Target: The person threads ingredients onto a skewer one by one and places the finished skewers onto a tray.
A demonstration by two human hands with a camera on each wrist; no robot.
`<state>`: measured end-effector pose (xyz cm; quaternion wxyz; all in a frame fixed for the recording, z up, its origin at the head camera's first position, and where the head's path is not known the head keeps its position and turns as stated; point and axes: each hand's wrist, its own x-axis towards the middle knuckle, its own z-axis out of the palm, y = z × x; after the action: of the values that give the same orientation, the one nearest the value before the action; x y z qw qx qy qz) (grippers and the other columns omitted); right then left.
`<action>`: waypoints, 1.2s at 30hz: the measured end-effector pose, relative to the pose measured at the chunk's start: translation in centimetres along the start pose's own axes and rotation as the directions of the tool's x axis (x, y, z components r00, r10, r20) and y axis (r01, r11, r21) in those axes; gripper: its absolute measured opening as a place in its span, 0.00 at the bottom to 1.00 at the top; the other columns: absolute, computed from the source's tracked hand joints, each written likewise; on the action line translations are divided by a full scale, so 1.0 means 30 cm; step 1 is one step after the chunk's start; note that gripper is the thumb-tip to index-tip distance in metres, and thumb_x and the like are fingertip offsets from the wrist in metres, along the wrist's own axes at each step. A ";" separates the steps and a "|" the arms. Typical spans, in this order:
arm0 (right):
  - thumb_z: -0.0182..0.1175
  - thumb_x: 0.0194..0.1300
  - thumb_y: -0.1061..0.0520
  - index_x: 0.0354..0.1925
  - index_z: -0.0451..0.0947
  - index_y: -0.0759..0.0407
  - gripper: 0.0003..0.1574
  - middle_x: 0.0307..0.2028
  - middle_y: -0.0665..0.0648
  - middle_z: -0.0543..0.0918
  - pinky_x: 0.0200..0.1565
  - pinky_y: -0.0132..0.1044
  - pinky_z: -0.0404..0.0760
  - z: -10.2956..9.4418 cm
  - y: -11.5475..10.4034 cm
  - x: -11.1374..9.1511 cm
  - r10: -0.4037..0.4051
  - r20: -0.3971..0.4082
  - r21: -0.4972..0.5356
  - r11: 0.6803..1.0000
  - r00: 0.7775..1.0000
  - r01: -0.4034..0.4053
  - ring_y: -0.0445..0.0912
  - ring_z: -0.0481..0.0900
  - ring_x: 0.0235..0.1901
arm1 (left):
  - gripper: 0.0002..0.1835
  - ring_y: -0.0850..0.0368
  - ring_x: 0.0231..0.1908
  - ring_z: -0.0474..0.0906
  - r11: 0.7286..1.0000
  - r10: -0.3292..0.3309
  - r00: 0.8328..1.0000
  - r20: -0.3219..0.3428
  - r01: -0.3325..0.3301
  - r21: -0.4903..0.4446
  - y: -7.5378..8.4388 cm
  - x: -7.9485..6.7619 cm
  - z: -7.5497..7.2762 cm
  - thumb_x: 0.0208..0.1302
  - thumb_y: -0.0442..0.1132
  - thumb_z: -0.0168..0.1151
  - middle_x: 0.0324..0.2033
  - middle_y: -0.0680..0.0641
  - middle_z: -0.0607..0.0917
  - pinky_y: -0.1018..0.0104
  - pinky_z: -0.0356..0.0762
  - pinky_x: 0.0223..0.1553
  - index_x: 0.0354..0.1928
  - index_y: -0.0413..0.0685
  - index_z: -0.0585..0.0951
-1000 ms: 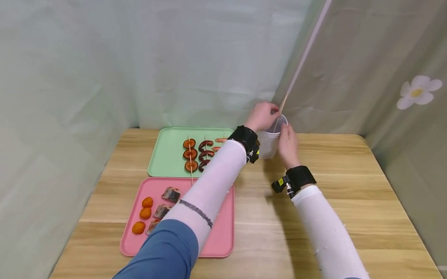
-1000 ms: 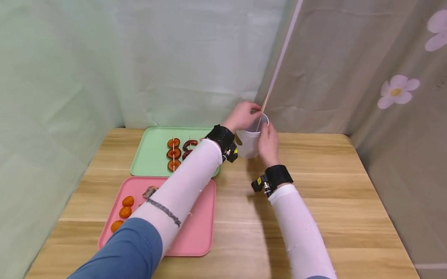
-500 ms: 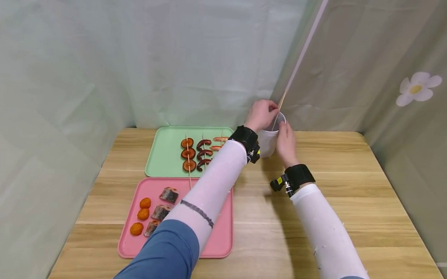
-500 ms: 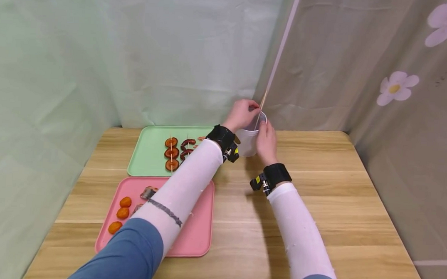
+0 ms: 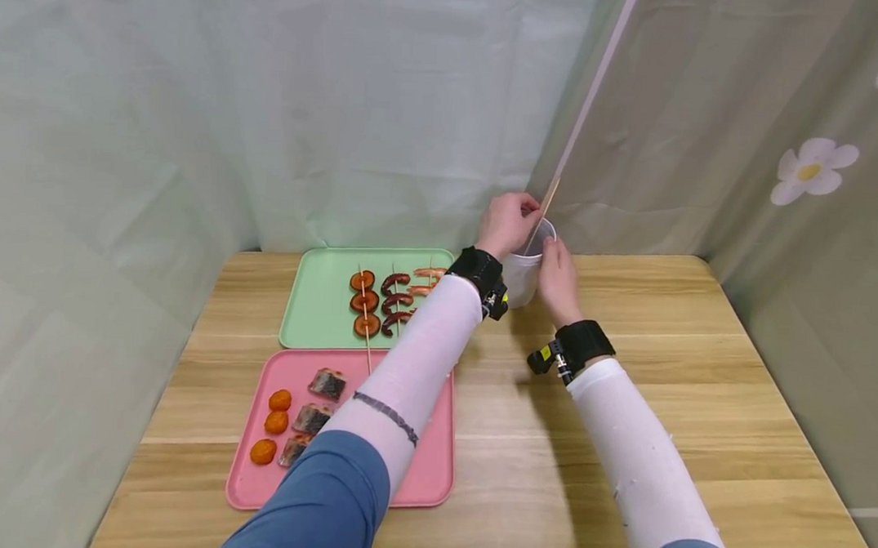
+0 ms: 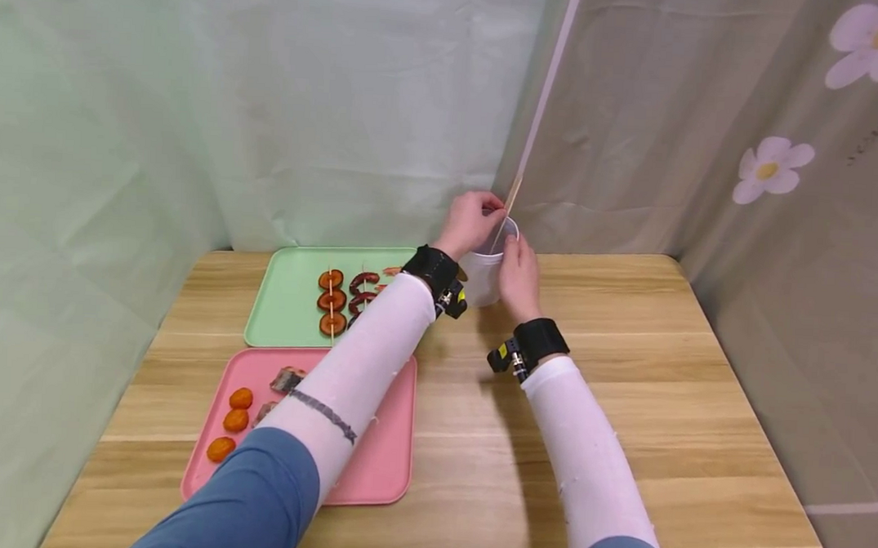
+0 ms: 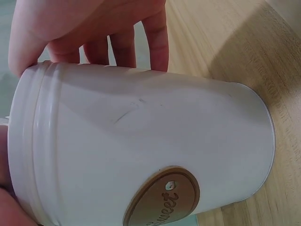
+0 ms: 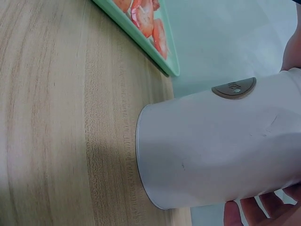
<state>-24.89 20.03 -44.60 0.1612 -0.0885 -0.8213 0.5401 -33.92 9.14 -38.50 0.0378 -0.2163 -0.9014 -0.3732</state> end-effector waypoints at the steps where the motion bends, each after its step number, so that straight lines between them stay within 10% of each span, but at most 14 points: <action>1: 0.35 0.89 0.42 0.78 0.67 0.64 0.37 0.74 0.67 0.71 0.76 0.50 0.61 0.001 -0.001 0.001 -0.001 -0.003 -0.001 1.000 1.000 0.001 0.57 0.66 0.76 | 0.11 0.58 0.48 0.84 1.000 -0.003 1.000 -0.004 0.003 -0.014 -0.001 0.000 -0.001 0.79 0.47 0.64 0.48 0.53 0.90 0.66 0.77 0.49 0.51 0.51 0.90; 8: 0.35 0.89 0.41 0.78 0.67 0.64 0.38 0.75 0.67 0.71 0.77 0.50 0.60 0.001 -0.003 0.006 0.007 0.016 0.010 1.000 1.000 -0.008 0.57 0.65 0.76 | 0.11 0.56 0.43 0.82 0.976 -0.036 0.998 -0.054 0.024 -0.215 -0.010 -0.006 -0.035 0.78 0.42 0.63 0.43 0.48 0.89 0.69 0.76 0.45 0.50 0.44 0.88; 18: 0.37 0.89 0.43 0.81 0.58 0.67 0.39 0.78 0.70 0.62 0.79 0.49 0.55 -0.046 -0.017 0.005 -0.047 -0.044 0.042 0.998 0.998 0.049 0.59 0.58 0.79 | 0.11 0.58 0.39 0.78 0.855 -0.037 0.963 -0.266 -0.108 -0.507 0.008 -0.037 -0.182 0.78 0.40 0.67 0.38 0.47 0.86 0.71 0.73 0.41 0.52 0.39 0.87; 26: 0.49 0.84 0.57 0.76 0.69 0.60 0.28 0.72 0.58 0.72 0.68 0.44 0.67 -0.104 -0.080 -0.049 -0.350 -0.239 0.027 0.930 0.906 0.366 0.48 0.65 0.72 | 0.09 0.54 0.40 0.83 0.708 -0.019 0.934 -0.358 -0.240 -0.664 0.013 -0.132 -0.345 0.79 0.38 0.65 0.38 0.46 0.87 0.66 0.80 0.45 0.52 0.39 0.84; 30: 0.52 0.82 0.59 0.76 0.71 0.61 0.28 0.71 0.58 0.75 0.63 0.53 0.73 -0.117 -0.109 -0.096 -0.457 -0.143 -0.007 0.887 0.878 0.461 0.50 0.68 0.70 | 0.06 0.52 0.38 0.83 0.646 0.028 0.952 -0.304 -0.250 -0.721 -0.015 -0.208 -0.390 0.79 0.35 0.63 0.36 0.46 0.87 0.62 0.80 0.42 0.50 0.39 0.82; 36: 0.53 0.85 0.57 0.77 0.69 0.61 0.28 0.64 0.62 0.82 0.58 0.52 0.77 -0.099 -0.099 -0.171 -0.477 0.172 -0.004 0.874 0.862 0.485 0.56 0.78 0.63 | 0.07 0.46 0.41 0.84 0.666 0.123 0.982 -0.146 -0.190 -0.722 -0.098 -0.359 -0.417 0.81 0.33 0.59 0.37 0.43 0.87 0.60 0.81 0.44 0.50 0.35 0.81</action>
<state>-18.96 19.76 -41.65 0.2201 0.1605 -0.8403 0.4688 -26.58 -5.22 -33.92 0.0181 -0.2740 -0.6524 -0.7064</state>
